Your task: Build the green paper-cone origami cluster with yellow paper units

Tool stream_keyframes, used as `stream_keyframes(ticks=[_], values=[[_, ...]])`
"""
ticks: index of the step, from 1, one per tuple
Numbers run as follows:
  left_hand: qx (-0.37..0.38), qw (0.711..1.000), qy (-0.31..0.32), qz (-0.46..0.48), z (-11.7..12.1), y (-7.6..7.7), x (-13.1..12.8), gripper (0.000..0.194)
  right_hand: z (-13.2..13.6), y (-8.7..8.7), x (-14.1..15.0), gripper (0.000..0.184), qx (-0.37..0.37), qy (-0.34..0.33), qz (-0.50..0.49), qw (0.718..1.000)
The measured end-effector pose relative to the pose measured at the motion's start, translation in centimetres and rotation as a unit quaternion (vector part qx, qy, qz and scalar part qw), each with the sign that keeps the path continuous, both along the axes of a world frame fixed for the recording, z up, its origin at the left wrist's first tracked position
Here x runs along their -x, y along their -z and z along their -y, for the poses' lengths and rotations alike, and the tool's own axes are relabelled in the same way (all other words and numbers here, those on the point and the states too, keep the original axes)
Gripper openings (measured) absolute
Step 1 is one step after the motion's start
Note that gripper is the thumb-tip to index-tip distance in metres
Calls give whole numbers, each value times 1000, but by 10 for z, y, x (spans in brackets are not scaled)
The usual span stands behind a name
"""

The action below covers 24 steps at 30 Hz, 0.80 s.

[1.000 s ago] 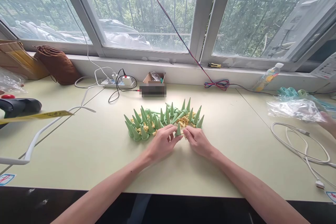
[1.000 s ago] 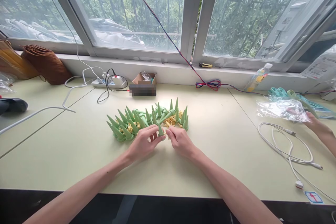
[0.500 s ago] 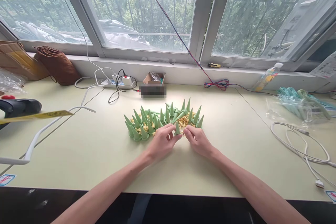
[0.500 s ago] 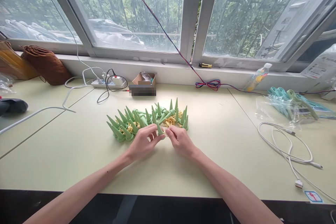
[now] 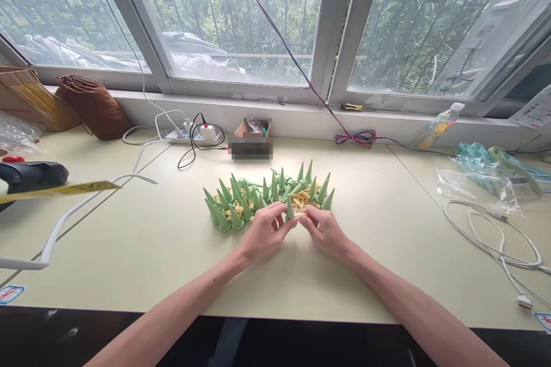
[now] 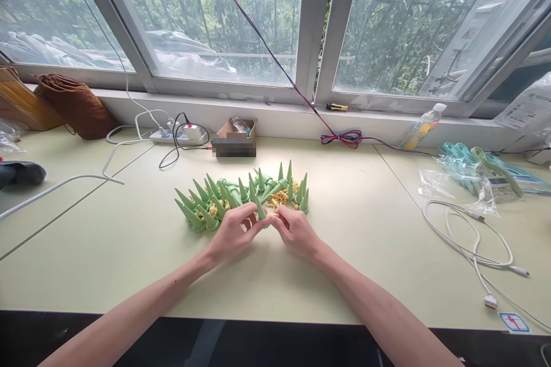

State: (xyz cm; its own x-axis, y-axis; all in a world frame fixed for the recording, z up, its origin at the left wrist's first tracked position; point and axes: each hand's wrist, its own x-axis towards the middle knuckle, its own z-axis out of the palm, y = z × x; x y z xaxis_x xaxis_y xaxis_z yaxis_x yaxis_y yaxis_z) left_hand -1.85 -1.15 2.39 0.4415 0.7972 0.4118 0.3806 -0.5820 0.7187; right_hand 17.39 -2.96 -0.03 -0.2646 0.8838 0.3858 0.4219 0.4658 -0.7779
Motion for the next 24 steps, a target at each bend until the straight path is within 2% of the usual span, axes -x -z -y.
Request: stream_keyframes(ticks=[13, 24], values=[[-19, 1000, 9, -23, 1, 0, 0, 25, 0, -2, 1, 47, -16, 16, 10, 1000], [-19, 999, 15, -42, 2, 0, 1, 22, 0, -2, 0, 48, -21, 15, 19, 999]])
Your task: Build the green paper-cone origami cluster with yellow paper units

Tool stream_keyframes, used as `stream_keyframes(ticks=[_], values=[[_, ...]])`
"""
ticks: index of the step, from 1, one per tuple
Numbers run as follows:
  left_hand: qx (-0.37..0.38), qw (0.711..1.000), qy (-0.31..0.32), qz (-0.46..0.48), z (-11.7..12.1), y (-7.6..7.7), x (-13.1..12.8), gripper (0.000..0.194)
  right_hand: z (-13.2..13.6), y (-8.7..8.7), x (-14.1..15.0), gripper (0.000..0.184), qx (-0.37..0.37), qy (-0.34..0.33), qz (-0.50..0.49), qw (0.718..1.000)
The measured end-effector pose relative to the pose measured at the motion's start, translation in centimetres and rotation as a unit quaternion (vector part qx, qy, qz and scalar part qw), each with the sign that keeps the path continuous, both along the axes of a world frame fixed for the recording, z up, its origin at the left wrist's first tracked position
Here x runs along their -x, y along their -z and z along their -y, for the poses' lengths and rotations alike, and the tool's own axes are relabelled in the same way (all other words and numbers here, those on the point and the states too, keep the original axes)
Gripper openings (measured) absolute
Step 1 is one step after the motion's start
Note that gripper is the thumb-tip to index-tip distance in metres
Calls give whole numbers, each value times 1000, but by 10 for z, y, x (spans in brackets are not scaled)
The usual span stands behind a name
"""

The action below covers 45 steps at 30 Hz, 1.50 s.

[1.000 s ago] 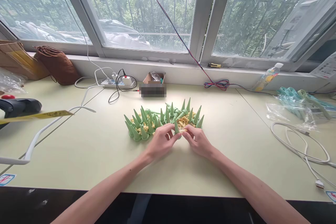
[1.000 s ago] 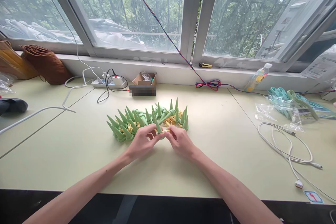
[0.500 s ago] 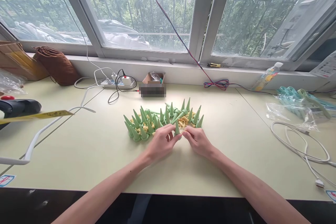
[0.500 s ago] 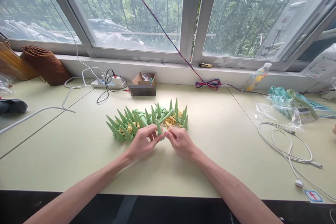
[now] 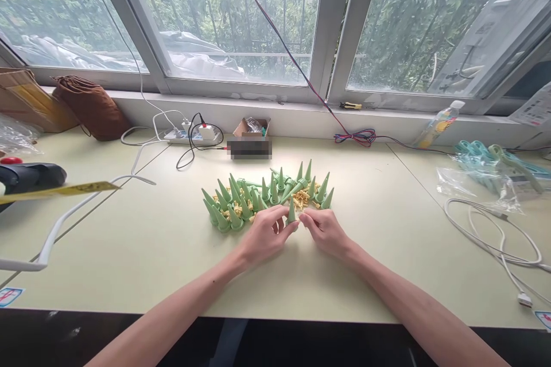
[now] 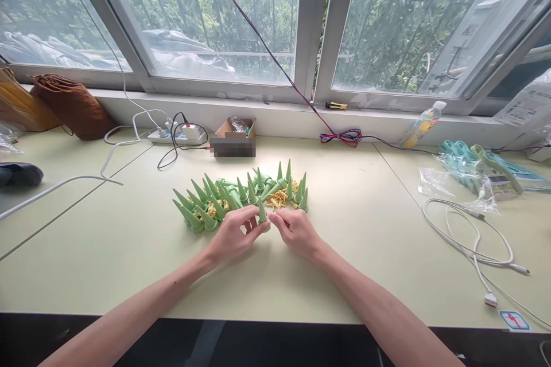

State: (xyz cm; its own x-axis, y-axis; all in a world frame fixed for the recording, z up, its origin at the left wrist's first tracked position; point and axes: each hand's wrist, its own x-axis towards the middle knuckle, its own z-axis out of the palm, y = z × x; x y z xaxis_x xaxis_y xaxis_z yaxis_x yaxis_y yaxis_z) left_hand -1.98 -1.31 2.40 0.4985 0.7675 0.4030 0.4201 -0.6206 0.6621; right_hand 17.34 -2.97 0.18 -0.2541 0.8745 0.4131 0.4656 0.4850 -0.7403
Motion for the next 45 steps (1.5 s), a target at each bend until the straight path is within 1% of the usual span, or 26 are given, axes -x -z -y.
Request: stream_keyframes(ticks=[7, 12, 16, 20, 25, 28, 33, 35, 37, 40, 45], values=[[-4, 999, 26, 24, 1, 2, 0, 20, 0, -3, 0, 50, -1, -1, 2, 1000], [-17, 999, 38, 12, 3, 1, -1, 20, 1, -3, 1, 56, 11, 11, -2, 1000], [-14, 999, 35, 7, 3, 1, -2, 16, 0, -1, 1, 55, 14, 12, -14, 1000], [-9, 999, 29, 17, 2, 1, -2, 11, 0, 0, 1, 47, 7, 1, -36, 999], [-16, 999, 0, 33, 1, 2, -2, 16, 0, 0, 2, 44, -6, 19, -41, 999], [-29, 999, 6, 23, 1, 3, -1, 15, 1, -2, 2, 43, -2, 16, -38, 999], [-93, 995, 32, -11, 3, 4, 1, 11, 2, -4, 3, 46, 9, 18, -38, 999], [-104, 994, 38, -16, 3, 4, 1, 9, 1, -4, 3, 47, 14, 22, -40, 999], [-93, 995, 35, -11, 3, 4, 0, 11, 1, -2, 3, 45, 15, 29, -41, 999], [-51, 998, 18, 10, 2, 4, -1, 17, 0, -1, 3, 41, 7, 38, -43, 998], [26, 999, -16, 37, 0, 1, -1, 23, 2, -2, 2, 21, 27, 27, -64, 997]])
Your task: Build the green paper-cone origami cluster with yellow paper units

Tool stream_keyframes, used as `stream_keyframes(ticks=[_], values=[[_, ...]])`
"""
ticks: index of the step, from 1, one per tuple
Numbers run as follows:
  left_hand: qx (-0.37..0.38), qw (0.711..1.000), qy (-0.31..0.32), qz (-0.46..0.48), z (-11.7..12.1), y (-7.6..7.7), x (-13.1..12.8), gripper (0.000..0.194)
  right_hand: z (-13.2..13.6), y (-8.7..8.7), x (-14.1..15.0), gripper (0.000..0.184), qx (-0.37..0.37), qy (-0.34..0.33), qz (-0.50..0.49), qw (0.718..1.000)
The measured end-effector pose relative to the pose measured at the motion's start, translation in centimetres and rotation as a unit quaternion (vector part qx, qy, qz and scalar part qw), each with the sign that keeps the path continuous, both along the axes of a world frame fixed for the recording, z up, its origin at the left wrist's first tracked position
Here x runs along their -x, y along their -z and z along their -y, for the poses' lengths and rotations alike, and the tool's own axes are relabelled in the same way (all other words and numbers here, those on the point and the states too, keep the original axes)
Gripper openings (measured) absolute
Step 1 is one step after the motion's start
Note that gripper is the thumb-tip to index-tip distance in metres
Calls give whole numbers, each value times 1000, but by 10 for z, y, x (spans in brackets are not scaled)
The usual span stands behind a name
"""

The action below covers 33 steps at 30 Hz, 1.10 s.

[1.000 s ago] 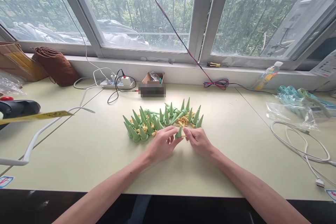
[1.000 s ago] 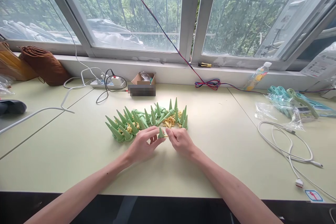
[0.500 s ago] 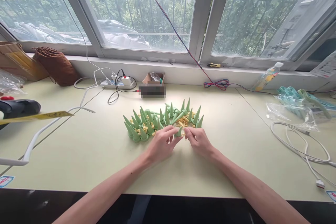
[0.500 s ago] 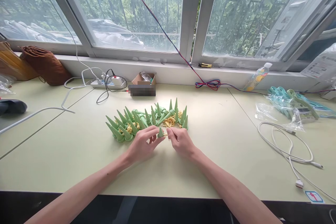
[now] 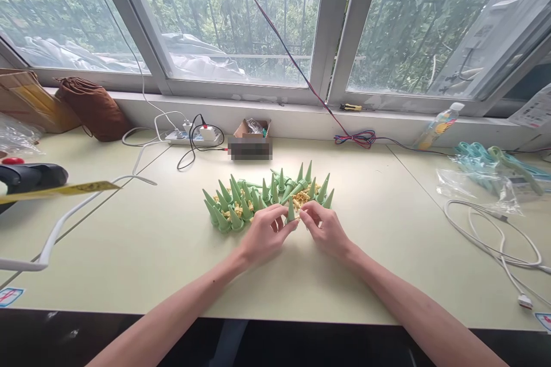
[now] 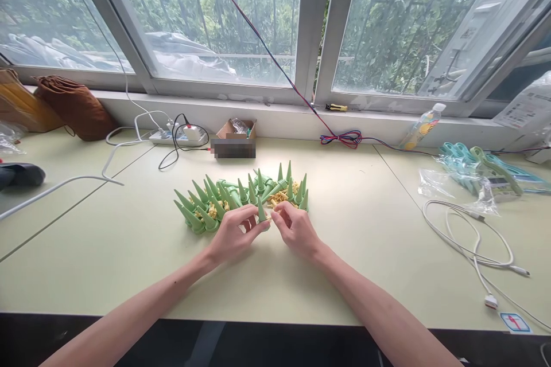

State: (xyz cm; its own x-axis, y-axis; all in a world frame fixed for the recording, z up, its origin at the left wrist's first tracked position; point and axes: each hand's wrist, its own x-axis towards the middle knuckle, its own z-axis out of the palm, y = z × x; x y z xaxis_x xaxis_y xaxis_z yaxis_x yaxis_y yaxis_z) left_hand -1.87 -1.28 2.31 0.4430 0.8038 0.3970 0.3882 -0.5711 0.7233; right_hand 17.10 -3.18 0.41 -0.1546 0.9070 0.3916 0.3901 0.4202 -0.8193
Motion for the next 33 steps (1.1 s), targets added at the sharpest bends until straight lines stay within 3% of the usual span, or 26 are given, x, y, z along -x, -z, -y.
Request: stream_keyframes(ticks=[11, 24, 33], values=[[126, 991, 22, 49, -2, -4, 0, 29, -1, 2, -2, 19, -19, -24, 14, 999], [-22, 1000, 15, -7, 0, 3, 0, 24, -1, 1, -3, 28, -18, -33, 34, 999], [-22, 1000, 16, -2, 0, 4, -1, 18, -3, 1, -3, 39, -19, -31, 51, 998]])
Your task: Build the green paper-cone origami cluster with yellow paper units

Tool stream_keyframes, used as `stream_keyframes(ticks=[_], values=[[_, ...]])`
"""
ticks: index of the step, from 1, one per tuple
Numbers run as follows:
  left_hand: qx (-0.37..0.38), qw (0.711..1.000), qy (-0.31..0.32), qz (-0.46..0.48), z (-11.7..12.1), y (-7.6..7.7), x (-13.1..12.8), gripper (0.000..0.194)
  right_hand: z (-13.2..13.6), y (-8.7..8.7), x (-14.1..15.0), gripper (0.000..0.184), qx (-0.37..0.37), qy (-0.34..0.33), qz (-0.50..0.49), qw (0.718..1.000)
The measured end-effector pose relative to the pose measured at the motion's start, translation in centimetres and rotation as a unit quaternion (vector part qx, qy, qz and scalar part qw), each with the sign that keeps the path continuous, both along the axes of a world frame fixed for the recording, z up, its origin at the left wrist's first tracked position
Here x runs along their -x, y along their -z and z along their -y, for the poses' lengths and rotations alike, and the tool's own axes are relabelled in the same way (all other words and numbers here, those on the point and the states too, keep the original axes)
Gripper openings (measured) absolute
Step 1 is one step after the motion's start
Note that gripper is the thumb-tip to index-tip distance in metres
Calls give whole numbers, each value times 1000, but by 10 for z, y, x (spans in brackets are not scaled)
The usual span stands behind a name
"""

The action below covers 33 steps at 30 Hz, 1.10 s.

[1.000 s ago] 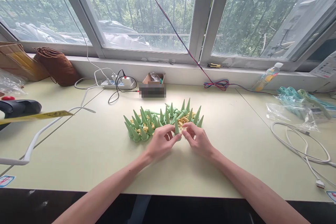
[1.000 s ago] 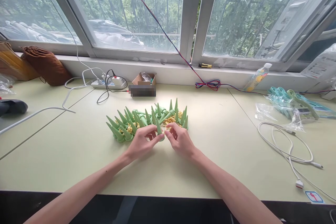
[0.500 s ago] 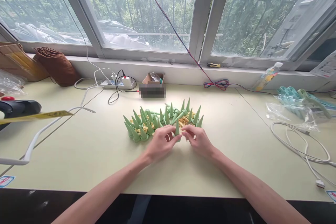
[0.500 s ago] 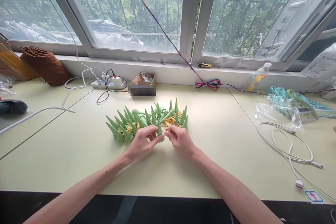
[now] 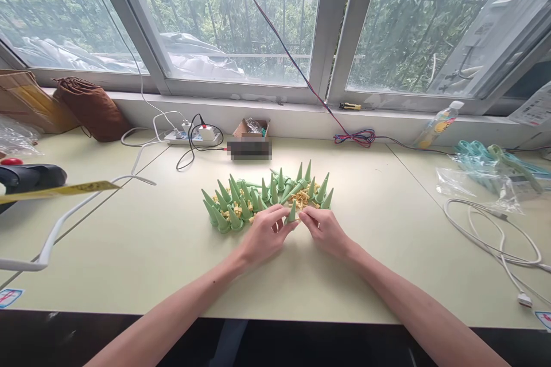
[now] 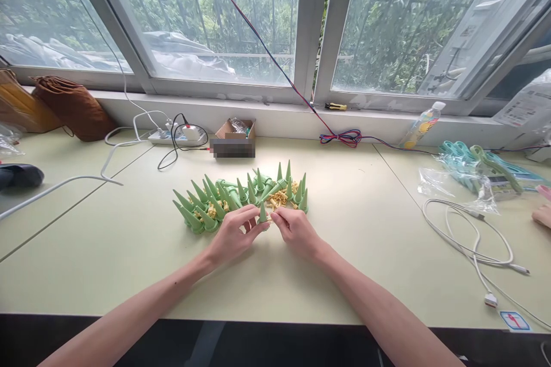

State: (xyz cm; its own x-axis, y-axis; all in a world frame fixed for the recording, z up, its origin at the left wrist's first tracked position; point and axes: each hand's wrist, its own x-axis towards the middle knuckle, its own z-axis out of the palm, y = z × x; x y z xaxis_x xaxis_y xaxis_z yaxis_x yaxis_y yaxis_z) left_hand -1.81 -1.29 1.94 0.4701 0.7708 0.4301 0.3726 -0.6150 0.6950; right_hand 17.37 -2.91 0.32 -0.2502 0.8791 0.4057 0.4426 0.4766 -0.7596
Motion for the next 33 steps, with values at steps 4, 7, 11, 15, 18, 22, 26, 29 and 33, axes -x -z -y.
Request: stream_keyframes(ticks=[4, 7, 11, 15, 18, 22, 26, 29, 33], values=[[11, 1000, -9, 5, 0, -2, 1, 12, 1, -1, 1, 36, 0, -2, -5, 1000], [17, 1000, -17, 12, -1, -3, 1, 12, 2, -1, 1, 31, 3, -14, -10, 1000], [25, 999, -22, 18, -2, -2, 0, 14, 2, -1, 1, 28, 3, -19, -9, 1000], [25, 999, -16, 14, -2, -2, 0, 16, 1, 0, 0, 28, 0, -18, -8, 1000], [12, 1000, -15, 3, -1, -2, 1, 19, 1, 1, 0, 29, -2, -14, -3, 1000], [-10, 1000, -18, -10, -1, -1, 1, 20, 1, 0, 0, 29, 2, -16, 1, 1000], [-30, 999, -17, -24, 1, -1, 1, 18, 1, 0, 1, 29, 4, -18, 4, 1000], [-44, 998, -11, -33, 1, -2, 2, 18, 1, 0, 1, 30, 9, -21, 7, 1000], [-60, 997, 0, -47, 0, -2, 2, 21, 1, 1, 0, 31, 11, -27, 18, 999]])
